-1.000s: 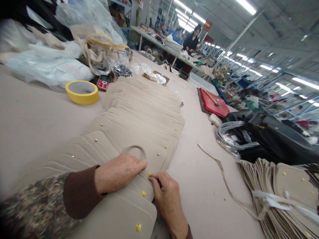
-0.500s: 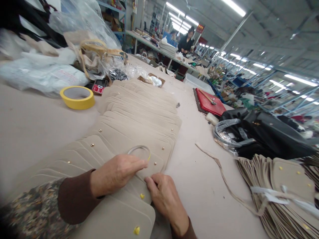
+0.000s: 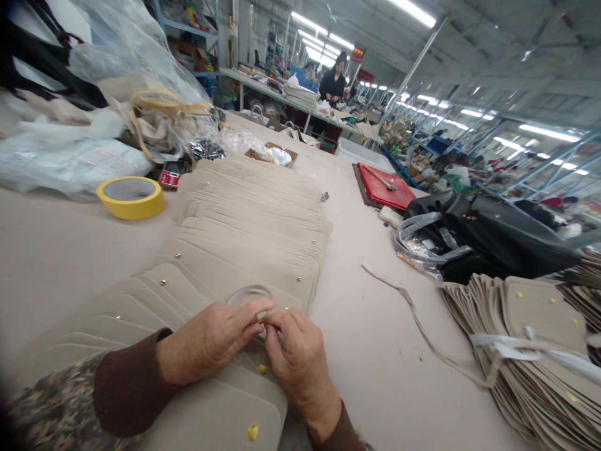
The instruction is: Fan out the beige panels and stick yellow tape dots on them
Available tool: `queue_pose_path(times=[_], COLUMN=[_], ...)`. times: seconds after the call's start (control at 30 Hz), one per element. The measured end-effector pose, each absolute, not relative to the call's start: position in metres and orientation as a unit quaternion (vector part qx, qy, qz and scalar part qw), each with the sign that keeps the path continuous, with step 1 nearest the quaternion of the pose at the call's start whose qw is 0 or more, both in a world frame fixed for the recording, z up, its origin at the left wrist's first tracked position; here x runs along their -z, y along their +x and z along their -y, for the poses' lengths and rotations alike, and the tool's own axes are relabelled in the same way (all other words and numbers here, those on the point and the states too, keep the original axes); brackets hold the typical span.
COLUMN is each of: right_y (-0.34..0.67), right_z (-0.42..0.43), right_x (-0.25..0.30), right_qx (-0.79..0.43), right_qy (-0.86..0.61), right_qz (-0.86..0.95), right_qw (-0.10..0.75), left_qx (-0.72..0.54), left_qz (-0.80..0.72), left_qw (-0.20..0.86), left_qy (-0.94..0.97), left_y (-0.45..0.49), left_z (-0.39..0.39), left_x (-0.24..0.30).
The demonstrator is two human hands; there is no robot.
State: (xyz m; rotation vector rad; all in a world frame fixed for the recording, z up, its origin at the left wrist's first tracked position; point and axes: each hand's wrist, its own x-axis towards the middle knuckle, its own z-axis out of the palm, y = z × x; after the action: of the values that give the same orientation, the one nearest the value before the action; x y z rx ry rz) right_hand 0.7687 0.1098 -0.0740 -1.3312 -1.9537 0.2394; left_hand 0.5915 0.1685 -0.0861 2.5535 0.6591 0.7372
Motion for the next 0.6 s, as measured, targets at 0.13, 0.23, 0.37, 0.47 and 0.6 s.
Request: queue_pose_path(times=[0.13, 0.23, 0.37, 0.47, 0.6], right_y=[0.766, 0.762, 0.758, 0.766, 0.785], right_z=[-0.110, -0.109, -0.110, -0.116, -0.119], right_x=[0.081, 0.083, 0.081, 0.083, 0.091], right_qx=[-0.010, 0.012, -0.156, -0.352, -0.440], right_qy=[-0.523, -0.534, -0.617, -0.666, -0.677], right_qz=[0.769, 0.758, 0.646, 0.465, 0.379], right_qw=[0.368, 0.374, 0.422, 0.465, 0.452], left_qx=[-0.232, -0.243, -0.300, -0.320, -0.244], left_qz=[-0.254, -0.264, -0.254, -0.226, -0.267], left_qw=[0.214, 0.213, 0.158, 0.140, 0.115], left_qy=[0.914, 0.909, 0.906, 0.909, 0.925], left_y=[0.592, 0.593, 0.596, 0.597, 0.598], left_z=[-0.170, -0.171, -0.169, -0.165, -0.165], left_x=[0.087, 0.087, 0.084, 0.083, 0.085])
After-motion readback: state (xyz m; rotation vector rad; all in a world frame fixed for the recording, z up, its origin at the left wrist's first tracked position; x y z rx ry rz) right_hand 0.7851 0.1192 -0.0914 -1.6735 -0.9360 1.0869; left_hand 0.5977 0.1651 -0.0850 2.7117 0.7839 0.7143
